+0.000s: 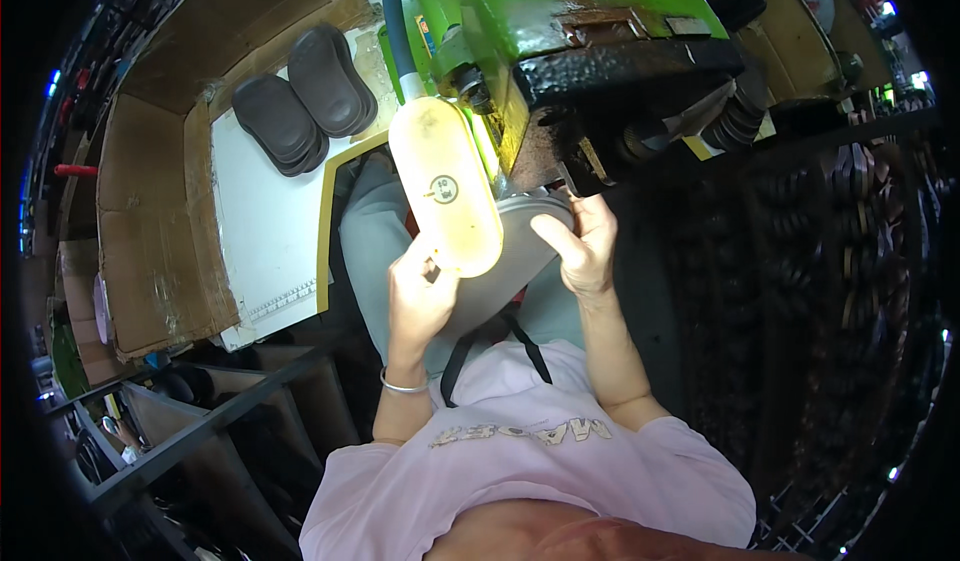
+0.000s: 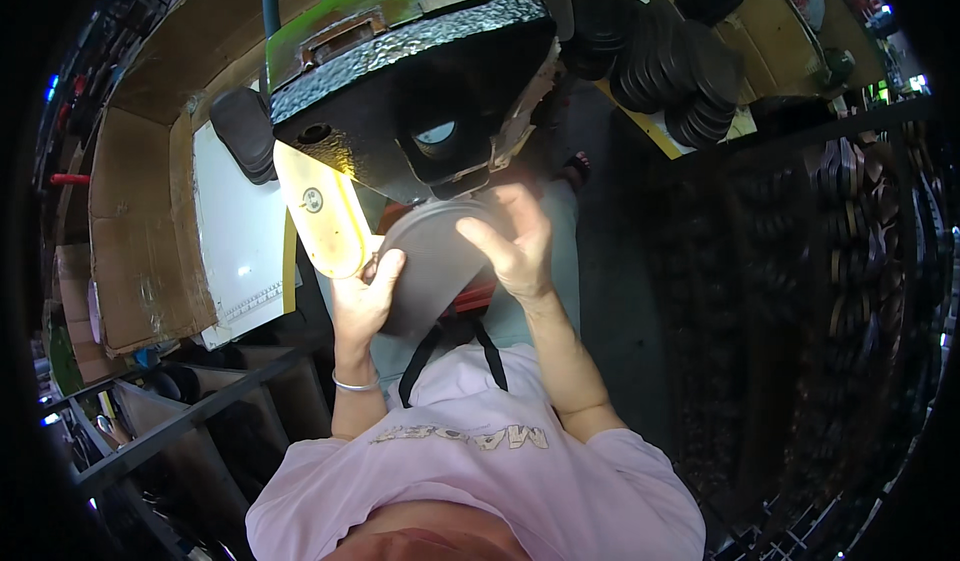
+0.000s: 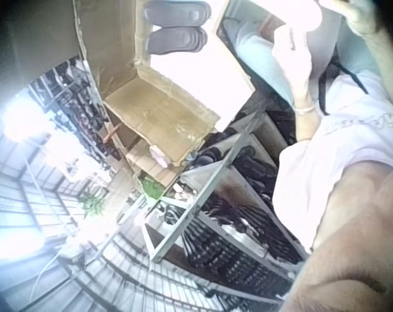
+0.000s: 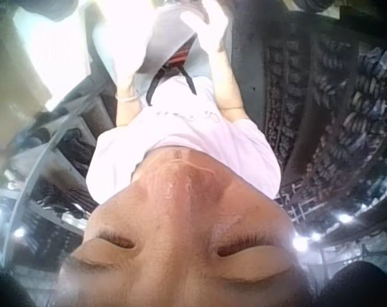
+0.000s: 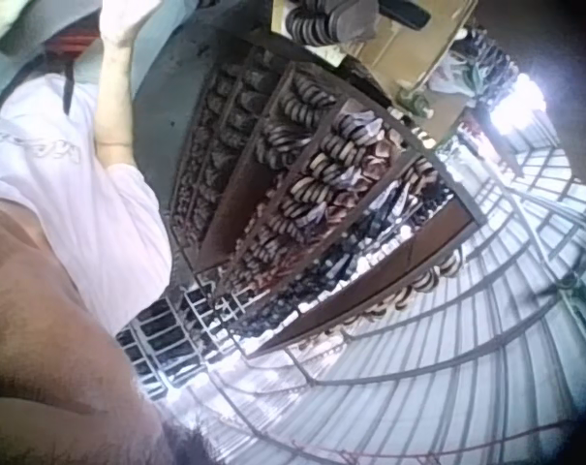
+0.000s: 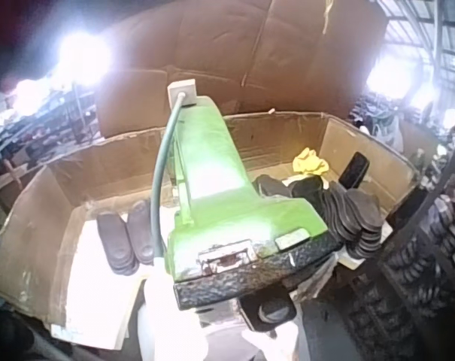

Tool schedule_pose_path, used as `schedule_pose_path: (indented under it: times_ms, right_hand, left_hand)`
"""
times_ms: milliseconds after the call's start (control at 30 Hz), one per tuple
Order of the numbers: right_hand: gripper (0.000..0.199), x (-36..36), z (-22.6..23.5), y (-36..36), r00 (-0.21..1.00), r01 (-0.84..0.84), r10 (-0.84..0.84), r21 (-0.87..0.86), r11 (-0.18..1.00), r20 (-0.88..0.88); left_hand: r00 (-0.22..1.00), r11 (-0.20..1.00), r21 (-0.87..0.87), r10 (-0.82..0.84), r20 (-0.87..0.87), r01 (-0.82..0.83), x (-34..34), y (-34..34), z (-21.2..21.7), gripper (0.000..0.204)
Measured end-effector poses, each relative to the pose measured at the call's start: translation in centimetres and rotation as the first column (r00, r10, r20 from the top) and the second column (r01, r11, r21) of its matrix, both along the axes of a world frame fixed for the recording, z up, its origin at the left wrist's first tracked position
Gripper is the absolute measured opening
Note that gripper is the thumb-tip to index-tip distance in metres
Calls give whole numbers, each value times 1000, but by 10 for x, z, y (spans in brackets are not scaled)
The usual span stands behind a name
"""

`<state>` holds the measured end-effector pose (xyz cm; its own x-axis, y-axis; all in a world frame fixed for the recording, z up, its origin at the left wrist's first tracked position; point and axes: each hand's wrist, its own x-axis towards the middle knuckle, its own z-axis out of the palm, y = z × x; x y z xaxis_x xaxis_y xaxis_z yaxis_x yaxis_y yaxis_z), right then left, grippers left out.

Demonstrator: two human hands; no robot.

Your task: The person uses a green grinding machine to smooth the edges of black shoe insoles. They pick up insoles from a cardboard box, press them against the rotating grinding wheel, and then place the finished insoles on a nearby surface. The process is repeated for multiple insoles throughout the clip.

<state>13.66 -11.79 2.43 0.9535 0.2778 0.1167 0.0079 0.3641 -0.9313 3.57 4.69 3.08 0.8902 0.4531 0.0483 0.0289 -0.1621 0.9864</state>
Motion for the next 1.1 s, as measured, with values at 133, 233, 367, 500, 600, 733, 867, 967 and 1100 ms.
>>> schedule_pose_path:
  times_ms: [133,233,367,500,600,733,867,967,1100]
  right_hand:
    - [27,9,0,-23,991,89,-75,119,989,-112]
    - [28,18,3,-35,984,156,-139,156,975,-112]
    - [26,14,10,-32,982,74,-47,145,987,-182]
    - [22,4,7,-8,978,-53,79,137,989,-192]
    - [24,-1,8,12,984,-155,153,-17,988,-87]
    - [27,-9,-1,12,992,-124,124,15,992,2]
    - [26,-4,-12,-20,996,-88,87,-11,996,-22]
    - [30,-1,-15,-31,1000,-5,6,74,997,-22]
    - [33,10,-14,-46,997,51,-41,190,980,-58]
  left_hand:
    - [981,904,426,-57,185,-27,29,-28,9,17]
    - [979,895,442,-32,203,-63,50,-35,16,21]
    - [992,966,255,0,126,-32,46,-26,17,20]
    - [989,977,175,102,111,-120,13,-4,7,16]
    - [973,958,187,196,119,-216,-2,2,1,13]
    - [979,962,222,126,160,-160,-12,6,3,16]
    - [982,928,363,18,186,-86,-5,-8,-4,21]
    - [982,933,353,6,188,-73,5,-19,-16,21]
    - [994,936,350,-78,81,45,12,-31,-1,21]
